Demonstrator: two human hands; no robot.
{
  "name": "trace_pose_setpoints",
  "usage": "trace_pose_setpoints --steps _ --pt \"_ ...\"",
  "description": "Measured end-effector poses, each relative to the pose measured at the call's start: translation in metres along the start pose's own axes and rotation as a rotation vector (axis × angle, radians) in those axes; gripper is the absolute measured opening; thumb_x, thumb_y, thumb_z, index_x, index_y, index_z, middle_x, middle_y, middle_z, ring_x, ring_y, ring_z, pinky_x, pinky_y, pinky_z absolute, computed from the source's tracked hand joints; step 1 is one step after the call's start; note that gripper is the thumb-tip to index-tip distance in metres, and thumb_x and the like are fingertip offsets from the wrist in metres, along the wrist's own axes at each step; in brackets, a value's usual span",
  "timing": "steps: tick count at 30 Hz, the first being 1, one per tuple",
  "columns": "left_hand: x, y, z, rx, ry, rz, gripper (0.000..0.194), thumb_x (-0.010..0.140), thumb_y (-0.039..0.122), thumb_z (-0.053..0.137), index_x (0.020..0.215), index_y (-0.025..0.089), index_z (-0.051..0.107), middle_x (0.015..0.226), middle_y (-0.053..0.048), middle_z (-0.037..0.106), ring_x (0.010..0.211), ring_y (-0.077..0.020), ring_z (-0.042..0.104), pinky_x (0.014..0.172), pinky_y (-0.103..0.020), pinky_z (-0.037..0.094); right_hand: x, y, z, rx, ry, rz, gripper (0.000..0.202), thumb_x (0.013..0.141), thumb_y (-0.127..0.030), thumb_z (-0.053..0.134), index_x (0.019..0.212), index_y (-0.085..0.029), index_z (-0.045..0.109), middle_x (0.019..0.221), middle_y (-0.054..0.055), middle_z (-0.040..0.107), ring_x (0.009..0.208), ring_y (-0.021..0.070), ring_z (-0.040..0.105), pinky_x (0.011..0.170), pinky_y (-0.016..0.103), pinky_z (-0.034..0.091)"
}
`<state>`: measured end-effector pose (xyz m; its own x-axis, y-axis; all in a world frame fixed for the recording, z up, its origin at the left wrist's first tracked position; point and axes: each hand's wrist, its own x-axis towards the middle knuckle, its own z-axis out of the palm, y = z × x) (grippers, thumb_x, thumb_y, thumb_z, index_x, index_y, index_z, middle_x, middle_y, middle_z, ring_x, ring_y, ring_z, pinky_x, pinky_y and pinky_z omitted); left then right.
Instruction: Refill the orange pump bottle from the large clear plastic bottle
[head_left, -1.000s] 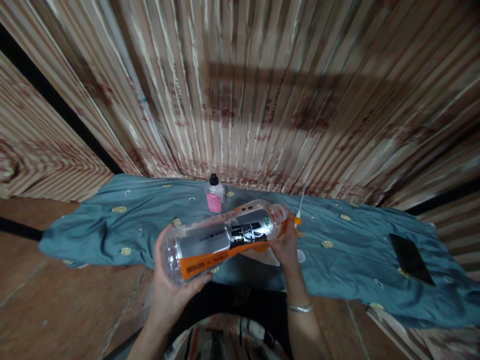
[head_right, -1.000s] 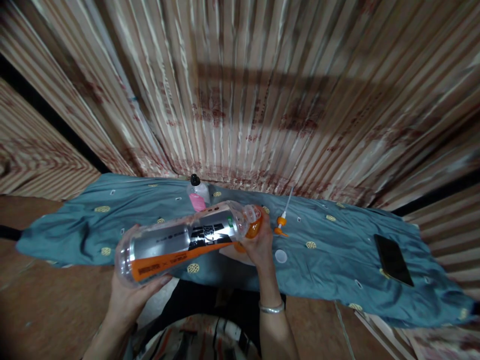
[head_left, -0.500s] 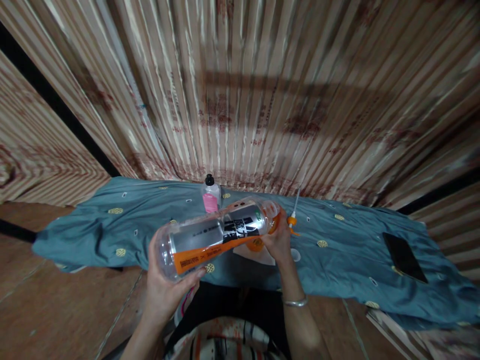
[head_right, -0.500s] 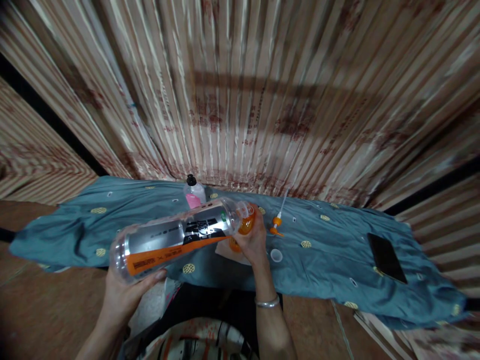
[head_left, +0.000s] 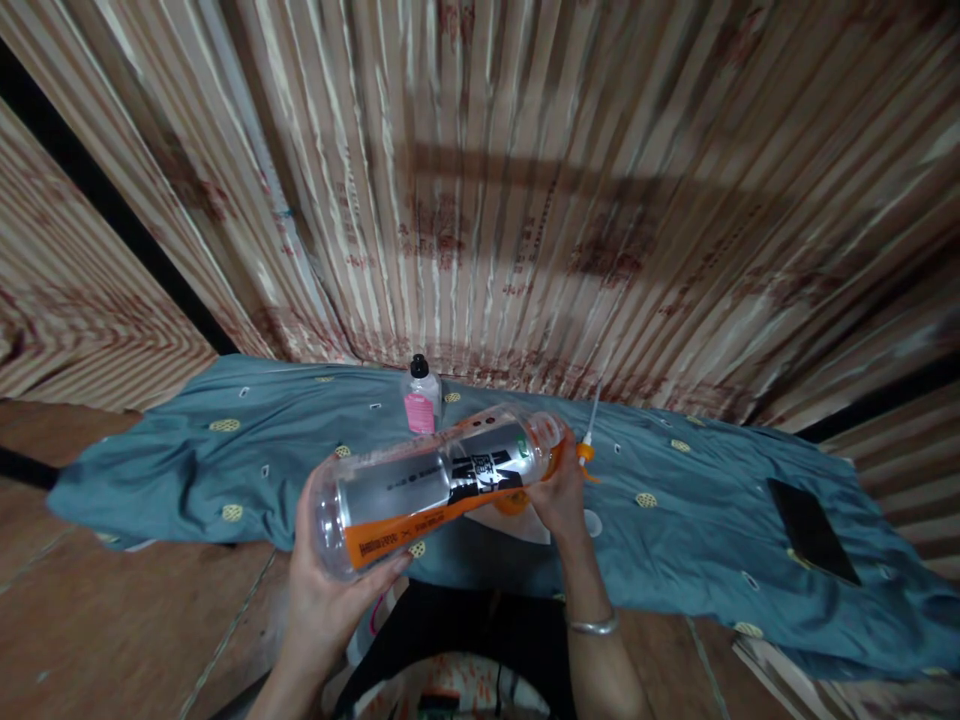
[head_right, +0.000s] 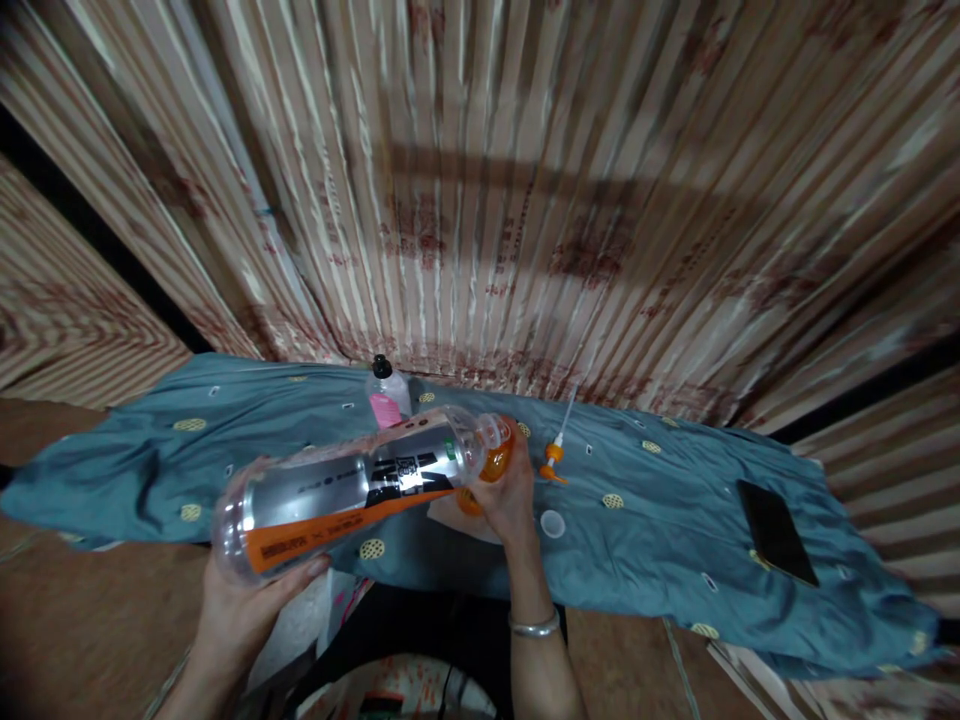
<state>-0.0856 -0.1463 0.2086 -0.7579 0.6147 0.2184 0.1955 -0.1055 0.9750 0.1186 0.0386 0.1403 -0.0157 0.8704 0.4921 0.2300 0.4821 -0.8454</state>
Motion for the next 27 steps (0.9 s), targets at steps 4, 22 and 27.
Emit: trace_pose_setpoints --steps 4,22,27 --pt "-0.003 0.004 0.002 0.009 0.011 -0.039 0.119 0.052 0.054 0.105 0.156 0.021 0.057 0.159 -0.018 0.065 0.146 -0.0411 0.067 0.119 -0.051 0.059 -0.001 -0.002 0.001 0.003 0.006 0.006 0.082 0.071 -0.041 0.093 0.143 -0.020 0.061 0.136 0.016 0.078 0.125 0.0368 0.078 0.116 0.057 0.061" --pt "0.004 0.002 -0.003 0.062 -0.022 -0.009 0.117 0.057 0.058 0.104 0.158 0.022 0.059 0.161 -0.016 0.067 0.147 -0.0414 0.067 0.118 -0.049 0.060 -0.002 0.001 0.001 -0.030 0.031 0.005 0.082 0.069 -0.040 0.092 0.143 -0.023 0.060 0.130 0.012 0.079 0.116 0.0337 0.078 0.102 0.054 0.066" --pt "0.006 -0.004 -0.003 0.063 -0.008 0.038 0.111 0.058 0.058 0.104 0.157 0.028 0.061 0.161 -0.012 0.068 0.145 -0.0377 0.069 0.120 -0.046 0.058 -0.002 -0.002 0.001 -0.016 0.017 0.016 0.080 0.070 -0.041 0.091 0.142 -0.024 0.060 0.131 0.012 0.078 0.118 0.0342 0.078 0.106 0.057 0.064"
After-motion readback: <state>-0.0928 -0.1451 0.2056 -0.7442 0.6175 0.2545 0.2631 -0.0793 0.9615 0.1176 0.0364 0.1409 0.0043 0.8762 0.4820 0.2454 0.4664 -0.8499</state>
